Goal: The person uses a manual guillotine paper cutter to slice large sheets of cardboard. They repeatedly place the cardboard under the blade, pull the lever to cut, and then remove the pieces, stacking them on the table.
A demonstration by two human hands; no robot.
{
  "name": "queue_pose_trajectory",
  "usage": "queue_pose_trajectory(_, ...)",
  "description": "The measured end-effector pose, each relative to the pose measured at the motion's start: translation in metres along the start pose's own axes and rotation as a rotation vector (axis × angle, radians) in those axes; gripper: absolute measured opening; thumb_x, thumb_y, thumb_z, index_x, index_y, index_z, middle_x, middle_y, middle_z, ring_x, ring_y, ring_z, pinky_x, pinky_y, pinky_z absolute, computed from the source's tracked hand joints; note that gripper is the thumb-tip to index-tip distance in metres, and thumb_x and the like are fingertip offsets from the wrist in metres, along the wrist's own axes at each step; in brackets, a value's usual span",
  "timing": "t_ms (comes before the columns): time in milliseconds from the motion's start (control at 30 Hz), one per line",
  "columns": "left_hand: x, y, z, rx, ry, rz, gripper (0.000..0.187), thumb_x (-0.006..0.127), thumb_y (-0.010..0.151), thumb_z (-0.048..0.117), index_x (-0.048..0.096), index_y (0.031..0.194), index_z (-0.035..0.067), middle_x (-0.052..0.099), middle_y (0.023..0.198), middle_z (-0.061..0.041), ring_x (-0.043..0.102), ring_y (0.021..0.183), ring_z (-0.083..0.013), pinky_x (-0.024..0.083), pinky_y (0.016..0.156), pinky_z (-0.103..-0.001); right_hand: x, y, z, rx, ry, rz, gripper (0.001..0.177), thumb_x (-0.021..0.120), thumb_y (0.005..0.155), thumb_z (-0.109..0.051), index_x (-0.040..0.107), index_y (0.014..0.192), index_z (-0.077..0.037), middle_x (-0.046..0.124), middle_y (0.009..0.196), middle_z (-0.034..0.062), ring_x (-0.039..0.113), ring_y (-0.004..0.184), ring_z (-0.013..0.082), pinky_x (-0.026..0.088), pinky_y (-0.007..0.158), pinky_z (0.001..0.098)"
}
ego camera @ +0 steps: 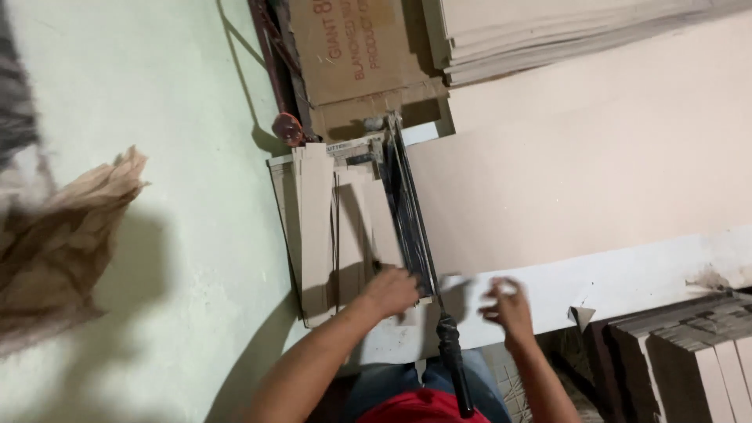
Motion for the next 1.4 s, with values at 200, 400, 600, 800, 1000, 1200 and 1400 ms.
queue_pose_trajectory(200,0.017,-0.053,-0.032,-0.249,-0.011,0.000,0.013,0.070,0.088,0.003,0.072,0.097,0.012,0.061,0.112,-0.009,0.062,0.074,-0.0262,0.048,0.064,-0.043,-0.035,0.105,0.056,0.036,0.570,0.088,0.078,0.063,0.104,-0.056,0.019,0.145,-0.005,0.045,0.114,0.0121,0.065,0.090,0.0324,0.063,0.075,0.0368)
queue_pose_trajectory(400,0.003,-0.053,-0.053,-0.391,-0.159,0.137,0.025,0.051,0.106,0.017,0.063,0.126,0.010,0.052,0.124,-0.012,0.055,0.108,-0.0296,0.042,0.088,-0.040,-0.049,0.083,0.090,-0.005,0.524,0.044,0.060,0.071,0.102,-0.042,0.040,0.117,0.007,0.057,0.082,0.0204,0.065,0.064,0.0294,0.057,0.065,0.0453)
queue_pose_trajectory(600,-0.077,-0.033,-0.069,-0.755,-0.274,0.230,0.047,0.062,0.102,0.029,0.055,0.145,0.012,0.051,0.142,-0.026,0.037,0.140,-0.0450,0.022,0.113,-0.061,-0.001,0.066,0.035,0.017,0.396,-0.022,0.044,0.069,0.102,-0.028,0.062,0.103,0.015,0.071,0.098,0.0342,0.073,0.086,0.0349,0.060,0.084,0.0483)
queue_pose_trajectory(800,-0.051,0.014,-0.092,-0.929,-0.456,-0.169,0.114,0.071,0.086,0.062,0.005,0.166,0.016,0.002,0.168,-0.033,-0.004,0.156,-0.0478,-0.013,0.117,-0.073,0.007,0.067,0.024,0.008,0.309,-0.056,0.052,0.069,0.102,-0.037,0.066,0.110,0.014,0.072,0.108,0.0311,0.072,0.102,0.0382,0.058,0.094,0.0560)
queue_pose_trajectory(1000,-0.046,0.019,-0.099,-0.952,-0.423,-0.186,0.113,0.074,0.086,0.054,0.006,0.166,0.013,0.005,0.169,-0.033,-0.001,0.157,-0.0459,-0.009,0.117,-0.074,0.067,0.011,-0.027,0.162,0.443,-0.312,0.100,0.040,0.102,-0.064,0.018,0.153,0.020,0.042,0.150,0.0405,0.037,0.147,0.0487,0.029,0.122,0.0613)
queue_pose_trajectory(1200,-0.046,0.009,-0.099,-0.972,-0.455,-0.201,0.112,0.073,0.086,0.049,0.002,0.166,0.016,-0.004,0.170,-0.029,-0.005,0.157,-0.0459,-0.011,0.114,-0.078,0.086,0.011,-0.017,0.231,0.240,-0.379,0.089,0.037,0.107,-0.060,0.016,0.160,0.008,0.030,0.162,0.0338,0.026,0.152,0.0484,0.019,0.128,0.0564)
queue_pose_trajectory(1400,-0.043,0.017,-0.101,-0.956,-0.446,-0.185,0.114,0.074,0.087,0.048,-0.001,0.166,0.016,-0.006,0.170,-0.030,-0.006,0.157,-0.0452,-0.007,0.115,-0.077,0.062,0.036,-0.014,0.233,0.282,-0.337,0.086,0.048,0.105,-0.054,0.027,0.151,0.016,0.038,0.155,0.0387,0.036,0.149,0.0469,0.030,0.124,0.0574)
Point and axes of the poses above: each hand's wrist, its own y-axis towards the middle knuckle, its own x-axis out of the palm, z = x × y, the point moved 6 cm from there along y, towards the middle knuckle
